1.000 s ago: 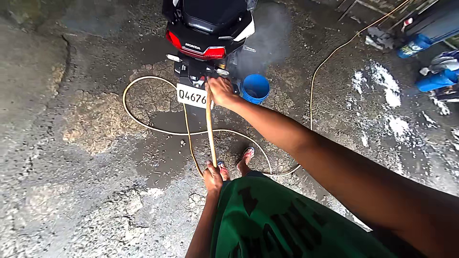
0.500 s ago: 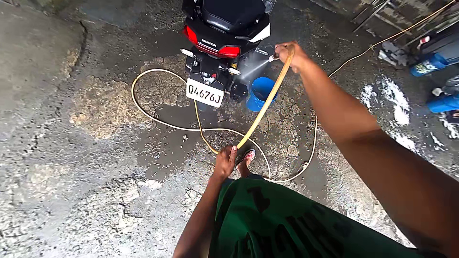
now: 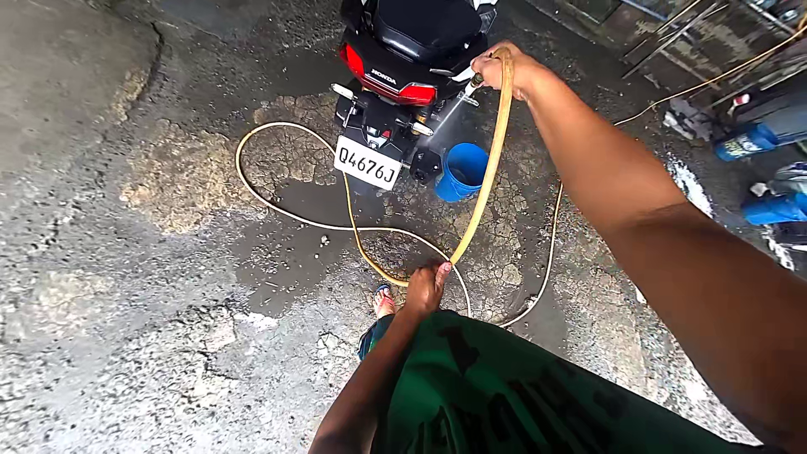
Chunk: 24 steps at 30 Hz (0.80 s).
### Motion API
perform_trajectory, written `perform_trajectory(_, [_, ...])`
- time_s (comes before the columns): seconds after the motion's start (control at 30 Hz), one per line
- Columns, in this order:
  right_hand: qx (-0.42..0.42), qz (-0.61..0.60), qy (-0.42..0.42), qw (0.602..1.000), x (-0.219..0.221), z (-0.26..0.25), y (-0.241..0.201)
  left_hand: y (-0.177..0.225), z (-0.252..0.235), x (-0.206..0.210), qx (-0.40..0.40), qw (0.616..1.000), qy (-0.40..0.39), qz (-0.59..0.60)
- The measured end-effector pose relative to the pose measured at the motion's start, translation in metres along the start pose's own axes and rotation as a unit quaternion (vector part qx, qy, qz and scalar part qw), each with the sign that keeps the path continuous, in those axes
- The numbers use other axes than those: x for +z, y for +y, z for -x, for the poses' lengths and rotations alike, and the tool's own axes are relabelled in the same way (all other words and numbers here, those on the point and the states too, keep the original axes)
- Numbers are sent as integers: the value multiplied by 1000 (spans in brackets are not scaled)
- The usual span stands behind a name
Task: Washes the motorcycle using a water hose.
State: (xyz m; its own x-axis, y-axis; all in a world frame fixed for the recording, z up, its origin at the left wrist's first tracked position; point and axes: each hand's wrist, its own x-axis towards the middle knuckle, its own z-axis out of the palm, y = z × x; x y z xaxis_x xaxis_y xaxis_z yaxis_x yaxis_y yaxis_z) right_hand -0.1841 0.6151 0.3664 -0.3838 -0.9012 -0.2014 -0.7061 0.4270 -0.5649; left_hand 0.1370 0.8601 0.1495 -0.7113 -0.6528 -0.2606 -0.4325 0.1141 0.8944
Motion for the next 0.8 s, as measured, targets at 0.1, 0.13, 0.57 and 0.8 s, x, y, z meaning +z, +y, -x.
perform_trajectory(0.1, [-42, 18, 19, 999, 3, -6, 4, 3, 1, 0, -14, 1000, -8, -2])
perform_trajectory(0.13, [-40, 18, 15, 999, 3, -4, 2, 4, 1, -1, -16, 1000, -11, -3])
perform_trajectory(0.57, [-62, 102, 30, 992, 2, 4, -19, 3, -2, -1, -27, 999, -37, -10])
perform_trajectory(0.8, [-80, 83, 76, 990, 0, 15, 15, -10, -2, -2, -41, 997, -55, -34])
